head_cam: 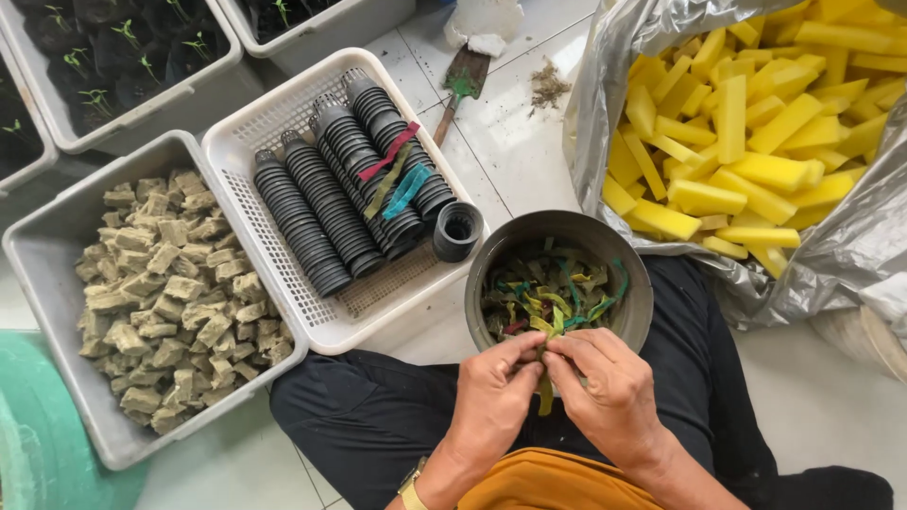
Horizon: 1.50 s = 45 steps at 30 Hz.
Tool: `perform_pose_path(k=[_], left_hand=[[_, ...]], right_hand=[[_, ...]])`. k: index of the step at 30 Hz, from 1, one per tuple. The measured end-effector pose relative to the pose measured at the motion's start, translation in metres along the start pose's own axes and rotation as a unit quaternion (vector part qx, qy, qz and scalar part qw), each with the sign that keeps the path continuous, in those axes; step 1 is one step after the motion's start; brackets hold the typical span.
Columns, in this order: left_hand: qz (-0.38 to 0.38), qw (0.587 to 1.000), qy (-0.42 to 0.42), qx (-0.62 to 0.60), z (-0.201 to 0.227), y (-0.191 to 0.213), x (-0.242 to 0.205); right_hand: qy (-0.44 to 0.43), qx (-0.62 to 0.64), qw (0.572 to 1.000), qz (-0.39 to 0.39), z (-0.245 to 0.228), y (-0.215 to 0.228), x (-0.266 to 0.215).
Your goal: The person is sorting and preparing various materials for planting, including plant tags or markers and possibly seed starting cubes or foam.
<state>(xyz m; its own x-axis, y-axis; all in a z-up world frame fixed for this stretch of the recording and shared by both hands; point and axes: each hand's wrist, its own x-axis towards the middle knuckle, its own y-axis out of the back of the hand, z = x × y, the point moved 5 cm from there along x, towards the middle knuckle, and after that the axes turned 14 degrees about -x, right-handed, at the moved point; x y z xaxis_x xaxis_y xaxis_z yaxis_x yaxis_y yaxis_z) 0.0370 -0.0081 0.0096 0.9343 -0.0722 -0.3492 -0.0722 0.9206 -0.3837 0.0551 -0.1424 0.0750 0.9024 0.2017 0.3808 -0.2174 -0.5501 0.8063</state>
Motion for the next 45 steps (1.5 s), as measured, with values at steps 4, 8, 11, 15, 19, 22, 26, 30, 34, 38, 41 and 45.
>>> perform_pose_path(k=[4, 8, 11, 15, 19, 22, 26, 30, 34, 38, 41, 45], left_hand=[[-0.023, 0.999, -0.019, 0.022, -0.026, 0.009, 0.0], [-0.037, 0.986, 0.094, -0.132, -0.035, 0.02, 0.0], [-0.052, 0.973, 0.136, -0.179, -0.028, 0.024, -0.002], [-0.075, 0.963, 0.159, -0.205, -0.022, 0.024, -0.005], [-0.091, 0.966, 0.152, -0.189, -0.015, 0.022, -0.009], [-0.093, 0.97, 0.142, -0.176, -0.012, 0.026, -0.009], [-0.13, 0.955, 0.194, -0.183, -0.006, 0.043, -0.017], [-0.122, 0.952, 0.202, -0.193, 0.037, 0.065, -0.011], [-0.026, 0.996, 0.019, -0.08, 0.091, 0.105, 0.049], [0.088, 0.955, -0.103, 0.263, 0.115, 0.132, 0.136], [0.062, 0.912, -0.168, 0.368, 0.107, 0.141, 0.189], [0.053, 0.868, -0.22, 0.443, 0.104, 0.146, 0.219]], right_hand=[[-0.056, 0.006, 0.997, -0.045, 0.022, -0.008, -0.011], [-0.242, 0.117, 0.961, -0.066, 0.055, 0.001, -0.01], [-0.206, 0.1, 0.971, -0.064, 0.053, 0.009, 0.001], [-0.086, 0.049, 0.993, -0.064, 0.036, 0.007, 0.005], [-0.329, 0.336, 0.866, -0.168, 0.066, -0.032, -0.03], [-0.345, 0.433, 0.802, -0.225, 0.06, -0.042, -0.037], [-0.35, 0.334, 0.861, -0.158, 0.058, -0.029, -0.026], [-0.32, 0.243, 0.914, -0.06, 0.083, -0.021, -0.021], [-0.347, 0.312, 0.882, -0.057, 0.093, -0.036, -0.032], [-0.352, 0.258, 0.89, -0.129, 0.081, -0.049, -0.036], [-0.312, 0.206, 0.916, -0.145, 0.073, -0.046, -0.029], [-0.276, 0.124, 0.941, -0.152, 0.078, -0.038, -0.025]])
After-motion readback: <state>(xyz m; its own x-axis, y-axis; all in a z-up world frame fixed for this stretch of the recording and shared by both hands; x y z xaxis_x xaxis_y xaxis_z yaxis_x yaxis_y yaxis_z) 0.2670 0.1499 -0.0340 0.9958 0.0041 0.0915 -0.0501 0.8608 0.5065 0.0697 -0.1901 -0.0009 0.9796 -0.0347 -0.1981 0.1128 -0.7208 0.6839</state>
